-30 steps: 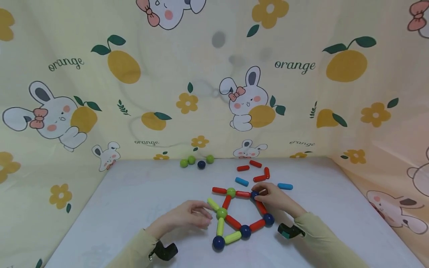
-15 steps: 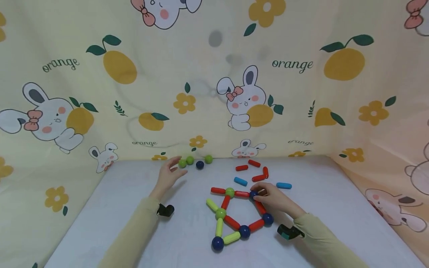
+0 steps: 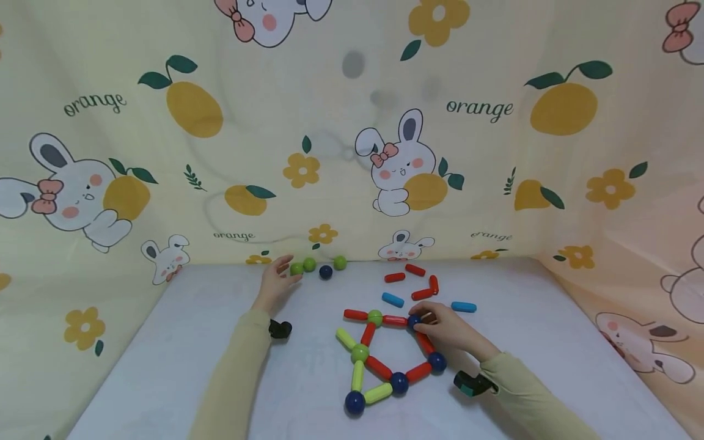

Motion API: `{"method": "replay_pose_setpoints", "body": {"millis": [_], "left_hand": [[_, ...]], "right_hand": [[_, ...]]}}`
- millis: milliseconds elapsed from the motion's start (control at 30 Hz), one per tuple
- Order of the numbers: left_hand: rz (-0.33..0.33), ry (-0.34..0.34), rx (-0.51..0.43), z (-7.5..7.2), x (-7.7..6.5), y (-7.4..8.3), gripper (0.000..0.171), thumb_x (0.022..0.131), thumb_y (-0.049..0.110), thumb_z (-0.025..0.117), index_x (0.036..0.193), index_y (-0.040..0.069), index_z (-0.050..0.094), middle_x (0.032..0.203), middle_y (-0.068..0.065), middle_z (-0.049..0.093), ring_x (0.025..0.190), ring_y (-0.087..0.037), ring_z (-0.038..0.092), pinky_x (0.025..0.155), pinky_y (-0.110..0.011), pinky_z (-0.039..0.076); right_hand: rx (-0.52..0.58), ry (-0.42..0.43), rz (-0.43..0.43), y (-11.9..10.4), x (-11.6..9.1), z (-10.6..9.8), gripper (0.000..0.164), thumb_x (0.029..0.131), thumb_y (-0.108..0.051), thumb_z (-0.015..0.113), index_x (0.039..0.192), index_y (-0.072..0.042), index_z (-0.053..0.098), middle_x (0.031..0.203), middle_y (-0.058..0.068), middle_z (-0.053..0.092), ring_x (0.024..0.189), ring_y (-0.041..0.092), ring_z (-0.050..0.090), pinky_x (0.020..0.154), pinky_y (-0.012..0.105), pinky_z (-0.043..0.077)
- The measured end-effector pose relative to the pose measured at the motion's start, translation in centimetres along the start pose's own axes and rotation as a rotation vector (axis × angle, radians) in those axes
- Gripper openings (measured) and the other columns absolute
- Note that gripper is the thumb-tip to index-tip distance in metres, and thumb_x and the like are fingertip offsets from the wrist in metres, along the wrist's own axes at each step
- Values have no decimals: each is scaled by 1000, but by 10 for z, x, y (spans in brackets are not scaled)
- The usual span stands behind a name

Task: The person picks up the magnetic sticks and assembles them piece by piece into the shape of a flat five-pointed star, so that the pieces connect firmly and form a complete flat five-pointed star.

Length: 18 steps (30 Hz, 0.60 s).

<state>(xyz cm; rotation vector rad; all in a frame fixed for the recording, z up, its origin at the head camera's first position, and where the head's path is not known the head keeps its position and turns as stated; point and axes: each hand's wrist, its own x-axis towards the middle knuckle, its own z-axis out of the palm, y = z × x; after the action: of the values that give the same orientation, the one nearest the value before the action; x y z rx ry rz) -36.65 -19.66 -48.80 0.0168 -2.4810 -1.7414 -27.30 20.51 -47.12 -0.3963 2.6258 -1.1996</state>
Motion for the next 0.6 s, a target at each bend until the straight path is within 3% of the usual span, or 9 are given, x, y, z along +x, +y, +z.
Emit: {"method": "replay_pose_setpoints", "body": {"millis": [200, 367, 600], "left_hand": [[-49, 19, -8, 7, -2, 3, 52, 86, 2, 68, 135, 5, 50, 138, -13, 45, 123, -30, 44, 103, -42, 39], [-88, 83, -33, 15, -4, 6, 42, 87, 1, 67, 127, 2, 56, 125, -13, 52, 113, -27, 50, 97, -38, 44], [-83, 140, 3, 17, -15, 11, 39, 89, 6, 66, 126, -1, 55, 123, -16, 52, 112, -30, 52, 96, -40, 44]], "right_hand": [[-3, 1, 8, 0, 0, 1, 27, 90, -9, 67, 116, -7, 63, 108, 3, 62, 95, 21, 58, 82, 37, 54], [-5, 6, 17, 0, 0, 3, 27, 90, -9, 66, 116, -8, 63, 109, 3, 62, 96, 21, 58, 82, 37, 54], [-13, -6, -5, -1, -1, 0, 27, 90, -10, 66, 117, -7, 62, 110, 3, 62, 97, 22, 58, 83, 38, 54]]}}
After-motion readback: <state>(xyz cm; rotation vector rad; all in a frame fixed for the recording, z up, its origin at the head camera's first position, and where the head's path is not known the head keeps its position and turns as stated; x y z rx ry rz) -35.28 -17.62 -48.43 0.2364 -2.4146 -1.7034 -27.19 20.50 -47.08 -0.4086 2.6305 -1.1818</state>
